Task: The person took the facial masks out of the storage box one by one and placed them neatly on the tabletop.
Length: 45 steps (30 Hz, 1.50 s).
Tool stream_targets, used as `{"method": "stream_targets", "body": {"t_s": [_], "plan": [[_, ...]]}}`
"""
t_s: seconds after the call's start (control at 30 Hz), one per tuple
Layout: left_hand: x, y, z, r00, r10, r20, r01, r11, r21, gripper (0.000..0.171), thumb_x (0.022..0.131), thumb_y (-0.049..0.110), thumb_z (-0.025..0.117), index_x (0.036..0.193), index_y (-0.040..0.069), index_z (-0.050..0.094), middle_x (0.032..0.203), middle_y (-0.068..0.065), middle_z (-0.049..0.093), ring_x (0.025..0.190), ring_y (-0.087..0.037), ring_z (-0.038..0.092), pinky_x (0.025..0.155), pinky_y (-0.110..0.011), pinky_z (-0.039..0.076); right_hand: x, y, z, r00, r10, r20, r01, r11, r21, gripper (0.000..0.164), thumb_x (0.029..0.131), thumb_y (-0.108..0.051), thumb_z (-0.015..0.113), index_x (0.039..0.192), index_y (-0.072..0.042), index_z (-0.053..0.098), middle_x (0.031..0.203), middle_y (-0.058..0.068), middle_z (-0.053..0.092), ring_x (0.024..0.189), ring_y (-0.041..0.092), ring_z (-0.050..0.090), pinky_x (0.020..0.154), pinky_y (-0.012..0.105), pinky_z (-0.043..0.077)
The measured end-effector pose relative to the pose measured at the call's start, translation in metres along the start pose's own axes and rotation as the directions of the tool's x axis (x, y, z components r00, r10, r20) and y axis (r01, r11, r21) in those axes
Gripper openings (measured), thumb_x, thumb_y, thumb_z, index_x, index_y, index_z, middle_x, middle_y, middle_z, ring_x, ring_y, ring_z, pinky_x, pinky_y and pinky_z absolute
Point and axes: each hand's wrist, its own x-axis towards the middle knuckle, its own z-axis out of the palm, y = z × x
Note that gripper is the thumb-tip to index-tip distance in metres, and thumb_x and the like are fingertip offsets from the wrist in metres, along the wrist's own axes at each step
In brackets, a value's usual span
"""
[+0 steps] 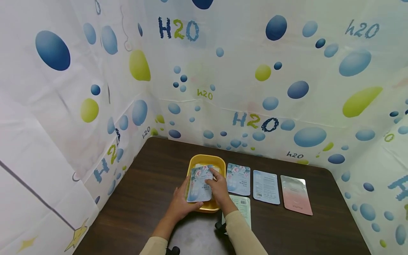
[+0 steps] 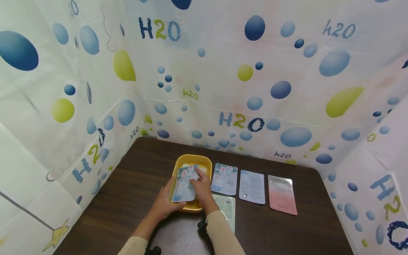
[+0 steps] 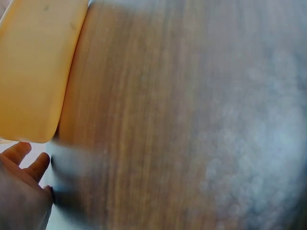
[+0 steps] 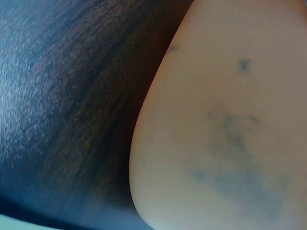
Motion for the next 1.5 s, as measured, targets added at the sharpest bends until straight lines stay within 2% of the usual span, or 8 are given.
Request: {"method": "stream_targets", "body": {"t_s": [0.1, 0.23, 0.47, 0.63, 0.97, 1.07, 1.2, 1.5], "plan": [[0.0, 0.001, -0.001, 1.0, -0.007, 0.003, 0.007, 1.0, 0.002, 0.116, 0.069, 0.046, 0.091, 0.162, 0.021, 0.027, 0.16, -0.008, 0.045, 0.144, -0.04, 0.044, 0.123, -0.07, 0.007, -0.001, -0.001, 0.001, 1.0, -0.021, -0.003, 0.021, 1.0, -0.011, 0.061, 0.098, -0.006, 0.059, 0.157, -0.005, 0.039, 0.165, 0.02, 0.033, 0.134, 0.035, 0.054, 0.095, 0.031, 0.055], [0.001, 0.003, -0.002, 1.0, -0.005, 0.008, 0.005, 1.0, -0.006, 0.116, 0.07, 0.047, 0.091, 0.162, 0.019, 0.028, 0.16, -0.009, 0.044, 0.144, -0.039, 0.043, 0.123, -0.07, 0.006, -0.001, -0.001, 0.001, 0.998, -0.053, 0.019, 0.054, 0.998, -0.015, 0.062, 0.099, -0.007, 0.058, 0.158, -0.004, 0.036, 0.164, 0.021, 0.033, 0.139, 0.035, 0.051, 0.103, 0.036, 0.054], [0.002, 0.006, -0.005, 1.0, -0.003, 0.02, 0.003, 1.0, 0.003, 0.116, 0.07, 0.048, 0.09, 0.162, 0.018, 0.027, 0.161, -0.009, 0.043, 0.144, -0.038, 0.044, 0.122, -0.071, 0.007, -0.005, -0.01, 0.0, 0.998, -0.036, 0.049, 0.038, 0.998, -0.042, 0.058, 0.1, -0.009, 0.058, 0.155, -0.004, 0.042, 0.153, 0.021, 0.051, 0.129, 0.029, 0.058, 0.107, 0.039, 0.052], [0.002, 0.006, -0.005, 1.0, 0.004, 0.011, -0.004, 1.0, -0.004, 0.116, 0.069, 0.046, 0.091, 0.162, 0.017, 0.028, 0.16, -0.009, 0.045, 0.143, -0.039, 0.045, 0.121, -0.071, 0.008, -0.003, -0.01, 0.001, 0.999, -0.028, 0.023, 0.03, 0.995, -0.091, 0.058, 0.099, -0.011, 0.06, 0.155, -0.008, 0.044, 0.16, 0.018, 0.043, 0.142, 0.038, 0.048, 0.116, 0.053, 0.042], [0.002, 0.003, -0.005, 1.0, 0.008, 0.003, -0.008, 1.0, 0.015, 0.116, 0.069, 0.045, 0.091, 0.161, 0.011, 0.029, 0.159, -0.016, 0.045, 0.143, -0.045, 0.043, 0.122, -0.071, 0.01, -0.005, -0.013, -0.007, 0.994, -0.099, 0.046, 0.103, 0.989, -0.108, 0.056, 0.1, -0.013, 0.059, 0.154, -0.008, 0.045, 0.162, 0.016, 0.04, 0.143, 0.037, 0.049, 0.114, 0.052, 0.044], [0.001, 0.003, -0.006, 1.0, -0.022, 0.011, 0.022, 1.0, 0.017, 0.117, 0.069, 0.045, 0.091, 0.162, 0.013, 0.027, 0.16, -0.015, 0.044, 0.146, -0.046, 0.039, 0.124, -0.067, 0.008, -0.003, -0.013, -0.01, 0.994, -0.102, 0.034, 0.105, 0.988, -0.113, 0.055, 0.101, -0.014, 0.059, 0.154, -0.01, 0.046, 0.162, 0.015, 0.04, 0.142, 0.037, 0.049, 0.114, 0.052, 0.045], [0.0, 0.004, -0.006, 0.998, -0.055, 0.022, 0.055, 0.998, 0.012, 0.117, 0.07, 0.045, 0.091, 0.163, 0.016, 0.026, 0.162, -0.013, 0.042, 0.149, -0.044, 0.036, 0.127, -0.063, 0.004, 0.0, -0.014, -0.015, 0.994, -0.108, 0.002, 0.107, 0.99, -0.092, 0.054, 0.1, -0.013, 0.059, 0.153, -0.012, 0.047, 0.162, 0.012, 0.041, 0.148, 0.035, 0.042, 0.116, 0.051, 0.042], [0.0, 0.006, -0.007, 0.997, -0.071, 0.03, 0.071, 0.997, 0.007, 0.118, 0.069, 0.046, 0.091, 0.163, 0.018, 0.025, 0.163, -0.012, 0.04, 0.149, -0.044, 0.036, 0.127, -0.063, 0.005, -0.003, -0.022, -0.026, 0.992, -0.124, 0.013, 0.124, 0.992, 0.031, 0.055, 0.104, -0.012, 0.054, 0.157, -0.015, 0.042, 0.165, 0.014, 0.035, 0.143, 0.035, 0.048, 0.109, 0.044, 0.051]]}}
